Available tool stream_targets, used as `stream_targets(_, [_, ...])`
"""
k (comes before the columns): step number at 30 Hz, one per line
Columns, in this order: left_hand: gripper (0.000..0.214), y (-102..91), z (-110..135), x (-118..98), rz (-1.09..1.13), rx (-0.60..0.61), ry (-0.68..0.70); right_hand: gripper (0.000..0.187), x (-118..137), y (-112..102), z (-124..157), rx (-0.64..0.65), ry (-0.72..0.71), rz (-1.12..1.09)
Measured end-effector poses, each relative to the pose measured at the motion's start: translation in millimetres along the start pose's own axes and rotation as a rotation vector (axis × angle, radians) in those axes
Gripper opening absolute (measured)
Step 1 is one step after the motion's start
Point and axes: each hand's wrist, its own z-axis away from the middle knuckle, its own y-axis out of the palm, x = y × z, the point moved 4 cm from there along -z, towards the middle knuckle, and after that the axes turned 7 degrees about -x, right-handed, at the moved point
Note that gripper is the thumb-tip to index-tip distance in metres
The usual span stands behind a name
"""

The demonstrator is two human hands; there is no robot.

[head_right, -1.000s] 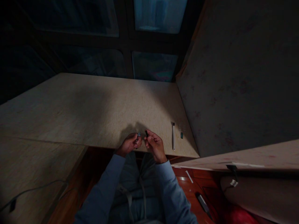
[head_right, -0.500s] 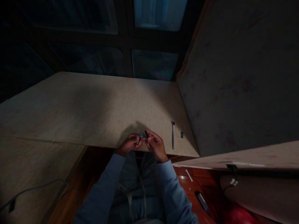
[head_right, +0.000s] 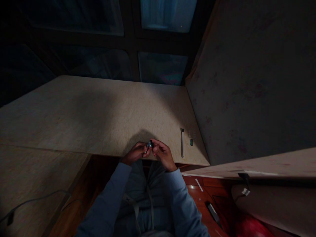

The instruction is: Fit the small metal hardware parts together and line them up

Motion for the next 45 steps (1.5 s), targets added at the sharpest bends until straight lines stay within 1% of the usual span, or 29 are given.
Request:
stream_targets(7, [0.051, 2.1, 0.1, -0.4, -0.012, 0.008, 0.001, 0.038, -3.1, -2.5, -0.2, 0.036, -0.022, 0.018])
stream_targets(14, [0.056, -2.6, -1.0, 4.4, -0.022, 0.033, 0.007, 0.039, -5.6, -3.0, -1.5, 0.074, -0.045, 0.021])
stream_targets(19, [0.053, -3.2, -1.4, 6.2, -0.011, 0.057, 0.024, 0.037, -6.4, -2.4, -1.6, 0.085, -0.040, 0.009])
stream_targets(22, [0.051, -1.0, -1.4, 4.5, 0.005, 0.052, 0.039, 0.038, -4.6, -1.3, -1.3, 0.094, -0.053, 0.015])
stream_targets(28, [0.048, -0.1, -0.8, 3.8, 0.007, 0.070, 0.053, 0.037, -2.5, 0.3, -0.7, 0.090, -0.073, 0.015])
stream_targets(36, [0.056, -0.7, 0.2, 2.4, -0.028, 0.034, 0.008, 0.038, -4.2, -3.5, -1.0, 0.081, -0.072, 0.059])
stream_targets(45, [0.055, 0.4, -0.8, 1.5, -0.049, 0.032, -0.008, 0.037, -4.9, -8.7, -3.0, 0.062, -0.062, 0.091])
